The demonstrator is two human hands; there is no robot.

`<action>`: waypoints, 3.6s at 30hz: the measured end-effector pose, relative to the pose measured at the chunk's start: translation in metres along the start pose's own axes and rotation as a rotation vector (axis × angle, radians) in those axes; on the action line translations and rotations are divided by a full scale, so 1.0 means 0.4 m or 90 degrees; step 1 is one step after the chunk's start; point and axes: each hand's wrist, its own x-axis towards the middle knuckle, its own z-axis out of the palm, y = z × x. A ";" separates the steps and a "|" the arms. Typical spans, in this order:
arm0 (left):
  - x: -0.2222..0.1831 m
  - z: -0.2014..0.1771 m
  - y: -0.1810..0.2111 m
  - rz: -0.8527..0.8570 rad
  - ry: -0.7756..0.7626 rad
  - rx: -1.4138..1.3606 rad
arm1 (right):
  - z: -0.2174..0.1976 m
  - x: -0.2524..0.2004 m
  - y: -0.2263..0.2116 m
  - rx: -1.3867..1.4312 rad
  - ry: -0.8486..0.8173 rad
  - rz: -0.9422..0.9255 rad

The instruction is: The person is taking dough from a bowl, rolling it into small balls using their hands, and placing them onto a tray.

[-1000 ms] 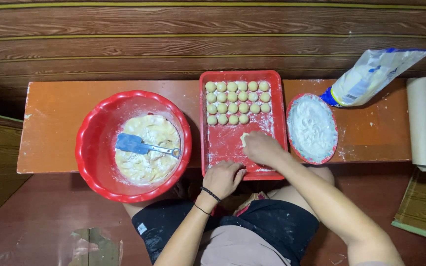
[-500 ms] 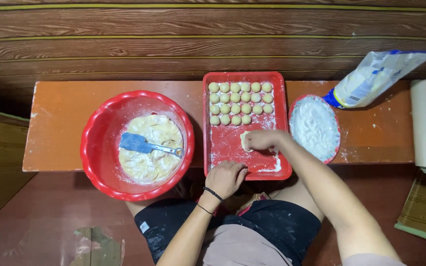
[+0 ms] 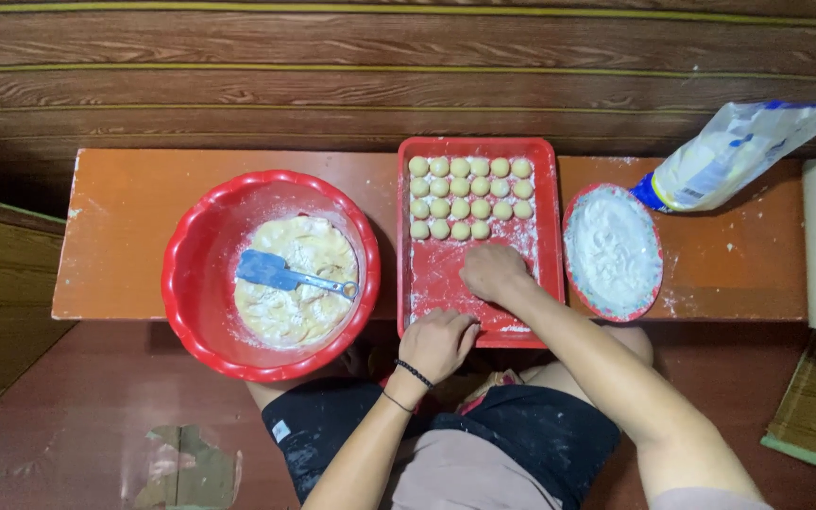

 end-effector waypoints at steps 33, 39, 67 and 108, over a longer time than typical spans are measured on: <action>-0.003 0.009 0.003 -0.013 0.029 0.011 | -0.044 -0.069 0.071 0.749 -0.091 0.211; -0.003 0.029 0.000 -0.019 0.030 0.031 | 0.004 -0.047 0.048 0.741 -0.052 0.228; 0.009 0.028 0.005 -0.045 0.033 0.029 | -0.049 -0.012 0.021 0.844 -0.095 0.188; 0.008 0.036 0.008 -0.068 0.017 0.059 | 0.140 -0.222 0.064 0.149 0.453 -0.188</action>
